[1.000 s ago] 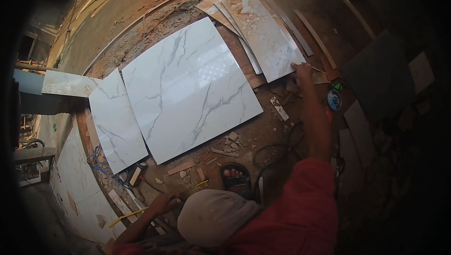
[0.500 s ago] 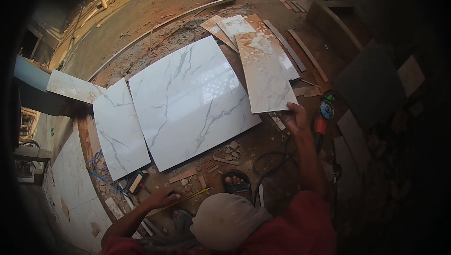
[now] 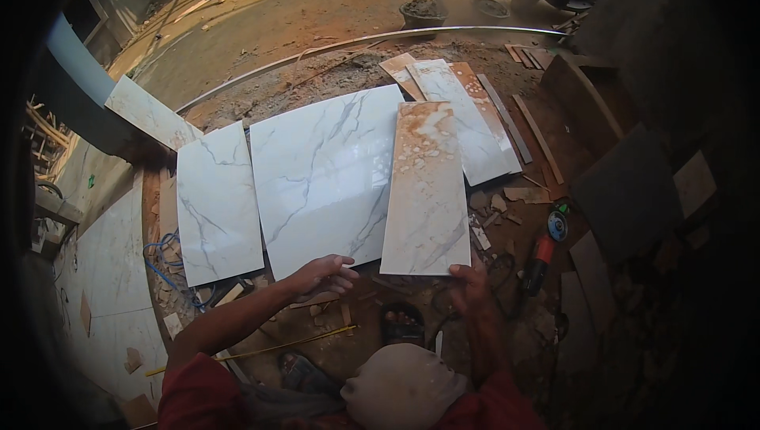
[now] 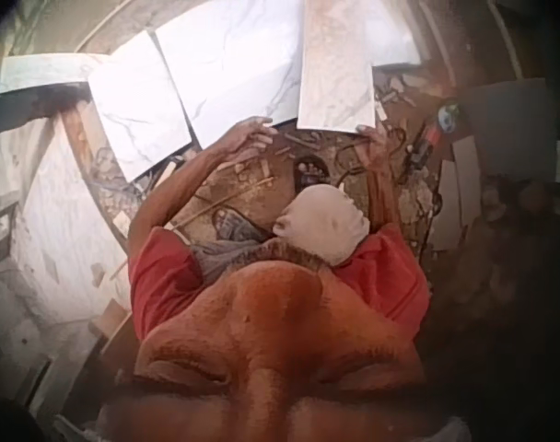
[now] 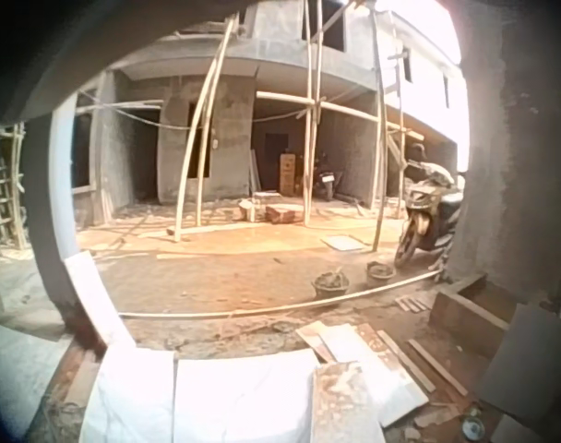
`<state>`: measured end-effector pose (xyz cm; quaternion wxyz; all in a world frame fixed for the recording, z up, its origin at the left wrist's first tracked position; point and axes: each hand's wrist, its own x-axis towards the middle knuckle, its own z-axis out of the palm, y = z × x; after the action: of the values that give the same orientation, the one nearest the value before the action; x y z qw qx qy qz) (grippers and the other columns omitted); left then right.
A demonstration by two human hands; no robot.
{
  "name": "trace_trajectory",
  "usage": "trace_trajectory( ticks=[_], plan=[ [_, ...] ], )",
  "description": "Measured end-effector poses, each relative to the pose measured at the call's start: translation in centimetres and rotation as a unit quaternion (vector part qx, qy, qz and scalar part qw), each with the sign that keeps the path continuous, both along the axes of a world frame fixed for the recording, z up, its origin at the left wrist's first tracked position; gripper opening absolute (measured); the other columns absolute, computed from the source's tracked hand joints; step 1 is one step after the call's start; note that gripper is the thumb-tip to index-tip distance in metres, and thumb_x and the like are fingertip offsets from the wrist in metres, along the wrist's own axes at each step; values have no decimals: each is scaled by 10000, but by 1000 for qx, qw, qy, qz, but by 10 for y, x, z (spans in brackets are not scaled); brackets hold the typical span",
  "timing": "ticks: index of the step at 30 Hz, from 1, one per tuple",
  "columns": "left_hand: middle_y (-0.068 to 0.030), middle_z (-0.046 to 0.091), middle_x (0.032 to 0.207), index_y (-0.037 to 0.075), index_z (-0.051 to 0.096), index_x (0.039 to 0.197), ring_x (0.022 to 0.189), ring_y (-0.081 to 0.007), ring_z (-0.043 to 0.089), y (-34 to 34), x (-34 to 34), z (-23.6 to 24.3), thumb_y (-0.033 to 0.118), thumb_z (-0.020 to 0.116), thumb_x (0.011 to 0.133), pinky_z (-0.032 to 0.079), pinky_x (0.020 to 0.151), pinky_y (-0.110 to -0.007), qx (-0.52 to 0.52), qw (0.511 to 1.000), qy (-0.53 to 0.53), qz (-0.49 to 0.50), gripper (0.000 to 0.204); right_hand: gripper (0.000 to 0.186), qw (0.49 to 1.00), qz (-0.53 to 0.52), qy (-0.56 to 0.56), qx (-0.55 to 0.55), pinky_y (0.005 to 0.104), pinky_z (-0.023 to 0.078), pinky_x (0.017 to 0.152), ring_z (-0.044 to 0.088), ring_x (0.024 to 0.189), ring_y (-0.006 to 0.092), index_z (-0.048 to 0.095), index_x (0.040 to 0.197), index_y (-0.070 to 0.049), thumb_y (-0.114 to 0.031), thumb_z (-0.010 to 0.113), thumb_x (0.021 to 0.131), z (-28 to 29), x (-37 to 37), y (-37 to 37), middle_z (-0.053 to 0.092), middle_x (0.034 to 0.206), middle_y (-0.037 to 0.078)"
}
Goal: The person measures tiles with a tape measure, cuts a tile using an angle grinder, and aligns the cut tiles side by side by hand.
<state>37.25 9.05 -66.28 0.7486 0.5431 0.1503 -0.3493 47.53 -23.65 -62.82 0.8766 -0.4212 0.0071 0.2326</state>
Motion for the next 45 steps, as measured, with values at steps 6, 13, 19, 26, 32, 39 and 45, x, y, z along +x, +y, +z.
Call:
trace_trajectory(
  ticks=[6, 13, 19, 26, 32, 39, 45],
  plan=[
    [-150, 584, 1241, 40, 154, 1510, 1072, -234, 589, -4, 32, 24, 426, 656, 918, 451, 962, -399, -70, 978, -42, 191, 867, 746, 989, 82, 90, 83, 443, 406, 1085, 515, 1257, 302, 330, 1411, 81, -75, 653, 756, -20, -16, 48, 524, 1333, 172],
    [-189, 536, 1323, 42, 66, 1536, 1182, -273, 550, 29, 18, -28, 189, 697, 869, 432, 1012, -432, 9, 976, -54, 210, 930, 700, 973, 151, 144, 99, 416, 429, 1064, 537, 1220, 266, 356, 1410, 27, 21, 674, 787, -100, -30, 82, 532, 1314, 148],
    [-217, 549, 1232, 71, 16, 1548, 1096, -272, 580, 17, 11, -64, 49, 621, 857, 474, 947, -396, 137, 968, -30, 208, 919, 414, 945, 0, 323, 46, 411, 487, 996, 567, 1158, 260, 462, 1256, 2, 44, 614, 873, -143, -74, 77, 564, 1229, 140],
    [-232, 453, 1287, 50, 87, 1546, 1156, -293, 546, 16, 10, -58, 109, 650, 866, 461, 981, -381, 243, 961, -41, 128, 884, 234, 944, -21, 310, -109, 350, 560, 867, 631, 911, 187, 557, 1119, 0, -30, 631, 899, -158, -68, 85, 617, 1000, 79],
    [-269, 388, 1424, -33, 153, 1514, 1304, -344, 460, 20, 33, -55, 189, 682, 867, 404, 1062, -402, 249, 958, -44, 136, 864, 215, 944, -99, 296, -111, 348, 600, 800, 647, 888, 203, 538, 1060, 36, -48, 652, 899, -157, -41, 90, 609, 989, 107],
    [-276, 237, 1549, -44, 195, 1505, 1445, -362, 248, 56, 81, -80, 296, 718, 808, 215, 1181, -393, 526, 823, -215, 19, 935, 189, 943, -131, 281, -120, 352, 625, 724, 667, 809, 223, 510, 983, 39, -50, 658, 905, -172, -37, 94, 602, 958, 126],
    [-204, 169, 1599, -19, 154, 1525, 1494, -340, 117, 92, 115, -95, 441, 753, 752, 34, 1202, -503, 550, 795, -249, -59, 1081, 164, 946, -109, 275, -129, 325, 615, 711, 679, 776, 215, 540, 988, 35, -90, 628, 931, -170, -27, 93, 626, 901, 119]
  ],
)
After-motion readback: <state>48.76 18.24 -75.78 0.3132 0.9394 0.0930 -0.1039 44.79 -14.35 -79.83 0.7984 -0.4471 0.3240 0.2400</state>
